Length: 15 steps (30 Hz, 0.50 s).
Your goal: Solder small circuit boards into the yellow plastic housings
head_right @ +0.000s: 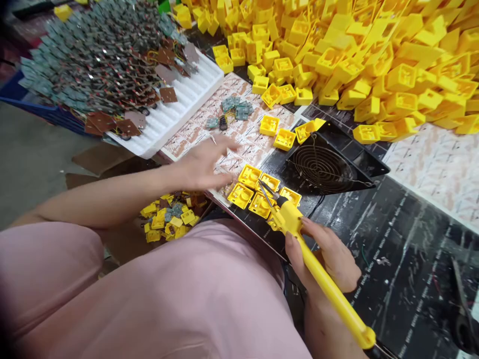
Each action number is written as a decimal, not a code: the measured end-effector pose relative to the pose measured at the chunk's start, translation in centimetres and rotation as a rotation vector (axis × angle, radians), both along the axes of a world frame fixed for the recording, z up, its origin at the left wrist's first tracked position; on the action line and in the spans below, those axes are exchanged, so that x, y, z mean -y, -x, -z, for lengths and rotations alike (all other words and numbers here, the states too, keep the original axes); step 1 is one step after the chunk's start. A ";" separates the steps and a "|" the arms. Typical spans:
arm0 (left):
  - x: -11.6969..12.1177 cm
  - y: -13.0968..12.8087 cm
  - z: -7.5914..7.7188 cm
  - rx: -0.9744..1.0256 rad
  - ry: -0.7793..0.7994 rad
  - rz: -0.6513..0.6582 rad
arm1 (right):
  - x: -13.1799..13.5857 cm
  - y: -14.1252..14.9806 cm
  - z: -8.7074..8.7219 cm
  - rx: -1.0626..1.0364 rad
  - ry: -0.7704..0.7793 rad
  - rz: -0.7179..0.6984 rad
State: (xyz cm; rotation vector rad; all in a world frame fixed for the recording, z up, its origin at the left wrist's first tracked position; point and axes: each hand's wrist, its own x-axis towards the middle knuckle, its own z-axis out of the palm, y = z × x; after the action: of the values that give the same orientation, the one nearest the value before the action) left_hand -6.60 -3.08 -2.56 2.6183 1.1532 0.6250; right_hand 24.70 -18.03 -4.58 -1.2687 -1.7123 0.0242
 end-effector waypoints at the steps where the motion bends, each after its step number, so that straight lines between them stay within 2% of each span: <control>1: -1.7 0.8 0.5 0.106 0.045 -0.133 | -0.1 0.2 -0.1 0.005 -0.020 0.019; 3: -5.4 2.0 2.1 0.222 0.066 -0.396 | -0.4 0.4 -0.1 0.007 -0.029 0.038; 4: -7.1 2.4 2.9 0.245 0.076 -0.482 | -0.5 0.5 0.0 0.007 -0.032 0.043; 6: -9.9 2.7 4.4 0.279 0.183 -0.579 | -0.8 0.6 0.3 0.012 -0.034 0.047; 8: -11.6 2.7 4.8 0.371 0.240 -0.586 | -1.0 0.6 0.6 0.010 -0.021 0.061; 10: -12.5 2.8 3.6 0.501 0.207 -0.507 | -1.1 0.6 0.6 -0.002 -0.006 0.088; 12: -13.2 3.5 1.3 0.603 0.123 -0.385 | -1.2 0.5 0.5 -0.039 -0.016 0.107; 15: -13.8 4.6 -1.9 0.639 -0.057 -0.263 | -1.3 0.5 0.0 -0.118 -0.105 0.033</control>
State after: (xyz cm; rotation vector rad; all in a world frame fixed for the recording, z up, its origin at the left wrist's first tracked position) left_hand -11.20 10.75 -0.64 2.0515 1.2597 1.4282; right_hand 24.24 -16.69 -4.55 -1.1948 -1.5709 -0.0100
